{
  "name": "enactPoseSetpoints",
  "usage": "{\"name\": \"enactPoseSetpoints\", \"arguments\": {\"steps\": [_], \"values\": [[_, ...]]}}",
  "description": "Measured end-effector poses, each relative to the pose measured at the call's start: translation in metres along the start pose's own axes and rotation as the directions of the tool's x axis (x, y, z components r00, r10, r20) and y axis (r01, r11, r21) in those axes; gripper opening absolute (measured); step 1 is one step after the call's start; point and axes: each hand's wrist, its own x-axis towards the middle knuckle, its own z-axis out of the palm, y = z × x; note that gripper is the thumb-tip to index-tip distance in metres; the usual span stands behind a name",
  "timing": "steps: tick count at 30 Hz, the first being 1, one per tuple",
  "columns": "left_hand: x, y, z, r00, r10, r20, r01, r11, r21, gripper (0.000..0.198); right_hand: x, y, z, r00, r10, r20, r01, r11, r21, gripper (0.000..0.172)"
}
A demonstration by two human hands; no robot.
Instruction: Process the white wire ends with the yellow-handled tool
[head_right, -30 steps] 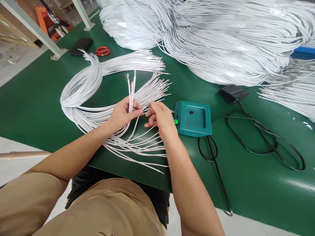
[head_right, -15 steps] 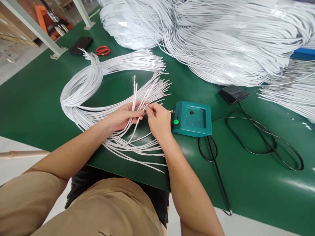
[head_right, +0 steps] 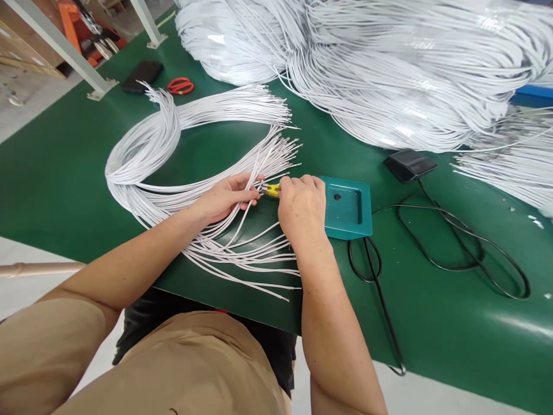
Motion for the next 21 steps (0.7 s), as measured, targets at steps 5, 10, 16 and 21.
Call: {"name": "enactPoseSetpoints", "arguments": {"steps": [5,10,16,21], "values": [[0.005,-0.009,-0.002,0.988,0.147,-0.044,-0.133,0.965,0.226,0.045,0.0,0.003,-0.001,1.0,-0.01,-0.008,0.01,1.0,0.022,0.023],[0.011,-0.017,-0.008,0.972,0.233,-0.036,-0.197,0.887,0.418,0.045,0.002,0.003,0.0,0.999,0.015,-0.029,-0.014,1.0,0.009,0.026],[0.012,-0.02,-0.011,0.96,0.28,-0.026,-0.213,0.784,0.583,0.042,0.002,0.003,0.001,0.998,0.035,-0.057,-0.034,0.999,0.024,0.029],[0.009,-0.016,-0.009,0.943,0.33,-0.042,-0.221,0.719,0.659,0.039,0.001,0.004,0.003,0.996,0.043,-0.075,-0.038,0.997,0.065,0.029]]}}
